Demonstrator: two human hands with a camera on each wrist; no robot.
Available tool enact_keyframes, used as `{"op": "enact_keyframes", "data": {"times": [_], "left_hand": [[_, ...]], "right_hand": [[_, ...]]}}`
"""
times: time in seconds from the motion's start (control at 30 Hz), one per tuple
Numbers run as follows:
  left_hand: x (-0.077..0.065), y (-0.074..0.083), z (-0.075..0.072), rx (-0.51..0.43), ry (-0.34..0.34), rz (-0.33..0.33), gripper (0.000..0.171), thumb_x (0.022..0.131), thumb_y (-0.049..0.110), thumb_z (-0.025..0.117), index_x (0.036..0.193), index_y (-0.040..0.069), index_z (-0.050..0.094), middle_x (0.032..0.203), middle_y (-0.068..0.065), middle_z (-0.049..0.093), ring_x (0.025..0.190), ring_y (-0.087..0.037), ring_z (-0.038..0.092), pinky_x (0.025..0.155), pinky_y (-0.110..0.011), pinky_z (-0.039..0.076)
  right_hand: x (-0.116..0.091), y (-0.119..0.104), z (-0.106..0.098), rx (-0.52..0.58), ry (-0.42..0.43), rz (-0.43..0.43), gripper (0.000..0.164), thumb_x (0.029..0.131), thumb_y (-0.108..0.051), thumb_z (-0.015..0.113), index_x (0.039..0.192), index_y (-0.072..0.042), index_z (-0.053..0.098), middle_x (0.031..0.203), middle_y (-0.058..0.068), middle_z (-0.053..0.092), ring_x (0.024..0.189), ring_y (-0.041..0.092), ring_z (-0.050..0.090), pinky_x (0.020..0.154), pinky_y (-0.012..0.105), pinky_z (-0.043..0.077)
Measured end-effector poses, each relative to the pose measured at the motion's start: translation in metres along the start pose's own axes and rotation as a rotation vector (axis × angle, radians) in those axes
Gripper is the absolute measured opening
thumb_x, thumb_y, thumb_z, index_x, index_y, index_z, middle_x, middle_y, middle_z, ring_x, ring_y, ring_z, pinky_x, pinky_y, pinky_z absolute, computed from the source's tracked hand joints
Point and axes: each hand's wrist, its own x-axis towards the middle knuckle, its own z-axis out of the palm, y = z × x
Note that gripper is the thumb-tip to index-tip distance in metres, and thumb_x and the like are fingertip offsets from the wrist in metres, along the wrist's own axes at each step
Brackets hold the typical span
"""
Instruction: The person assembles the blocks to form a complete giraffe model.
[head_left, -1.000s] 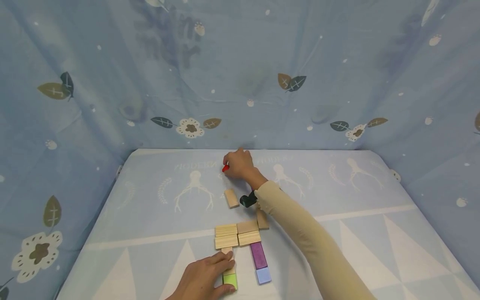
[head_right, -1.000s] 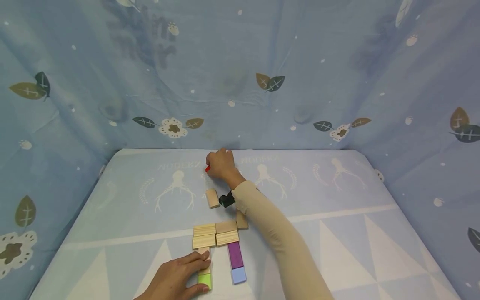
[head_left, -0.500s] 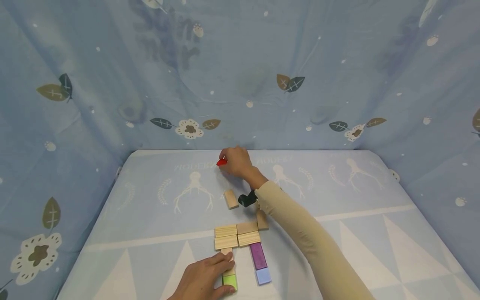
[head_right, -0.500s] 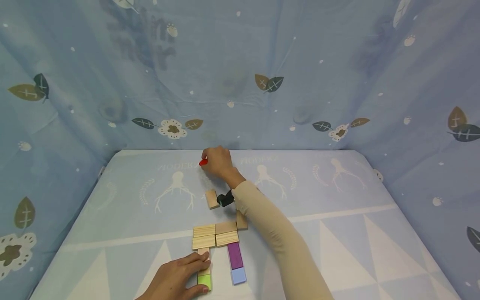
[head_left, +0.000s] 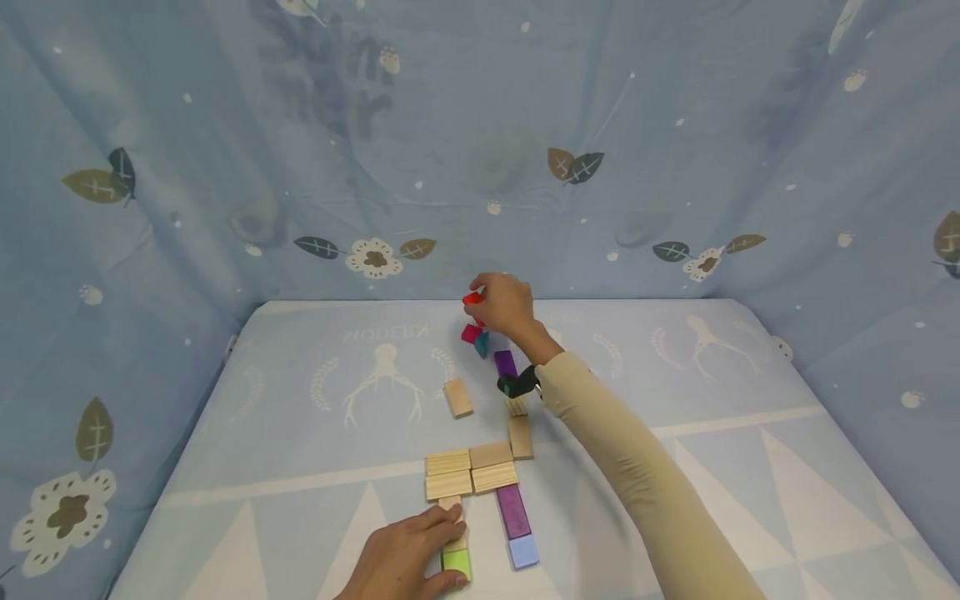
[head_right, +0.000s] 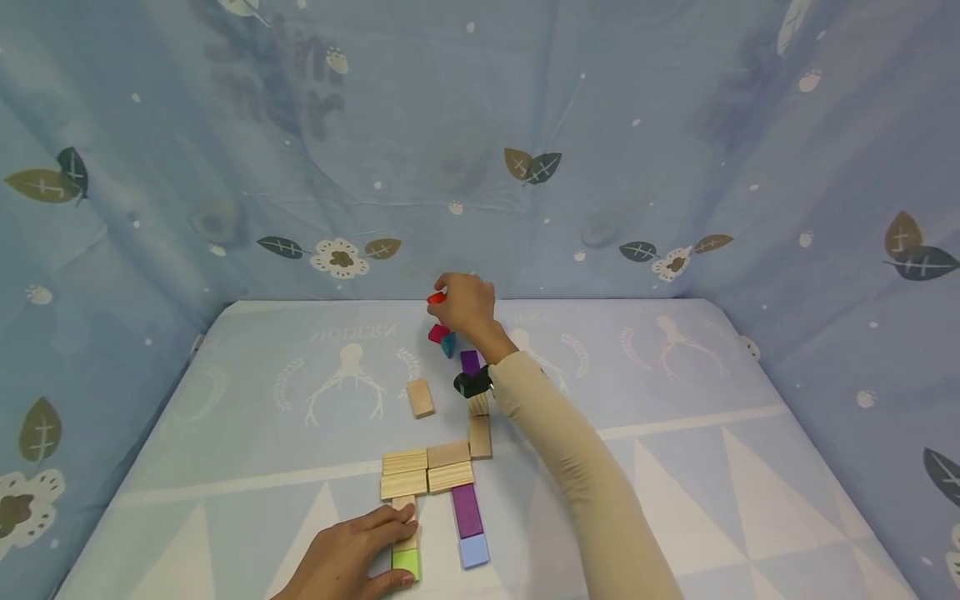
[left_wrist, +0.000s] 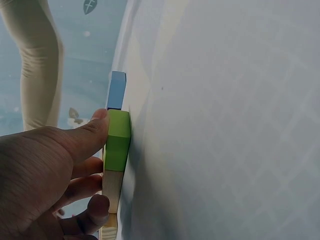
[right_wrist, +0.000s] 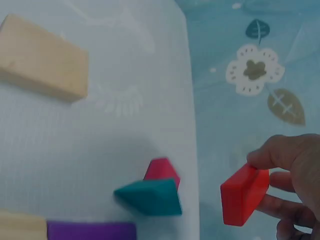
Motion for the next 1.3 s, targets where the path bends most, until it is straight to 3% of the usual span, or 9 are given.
{"op": "enact_keyframes", "data": {"times": [0.23,0.5,0.83,1.3], "left_hand": [[0.002,0.000,0.001,-0.012,-0.022,-0.008,0.055,0.078,0.054,0.076,0.117,0.015,0.072,0.128,0.002,0.064,0.109,-0.017,0.064,0.077,-0.032,0.054],[0.001,-0.001,0.002,-0.014,-0.023,-0.008,0.055,0.079,0.055,0.075,0.117,0.015,0.072,0.128,0.002,0.064,0.109,-0.018,0.064,0.077,-0.032,0.054],[0.001,-0.001,0.000,0.005,-0.018,-0.006,0.054,0.080,0.054,0.075,0.117,0.016,0.071,0.127,0.002,0.065,0.107,-0.018,0.065,0.076,-0.031,0.055],[0.002,0.000,0.000,-0.001,-0.051,-0.036,0.056,0.078,0.056,0.074,0.119,0.017,0.071,0.129,0.002,0.064,0.109,-0.017,0.064,0.078,-0.032,0.054]], "right_hand": [[-0.002,0.027,0.008,0.017,0.019,0.217,0.033,0.085,-0.036,0.072,0.110,-0.015,0.074,0.097,0.001,0.070,0.093,0.022,0.060,0.085,0.046,0.037],[-0.007,0.039,0.020,0.050,-0.021,0.335,0.031,0.084,-0.035,0.073,0.106,-0.012,0.074,0.099,0.005,0.069,0.093,0.024,0.060,0.088,0.050,0.037],[-0.010,0.044,0.033,0.064,-0.080,0.344,0.031,0.084,-0.035,0.072,0.103,-0.011,0.074,0.096,0.006,0.069,0.091,0.025,0.060,0.088,0.052,0.037],[-0.016,0.046,0.037,0.113,-0.131,0.304,0.028,0.090,-0.036,0.070,0.103,-0.012,0.075,0.096,0.005,0.068,0.091,0.024,0.059,0.086,0.048,0.042]]}}
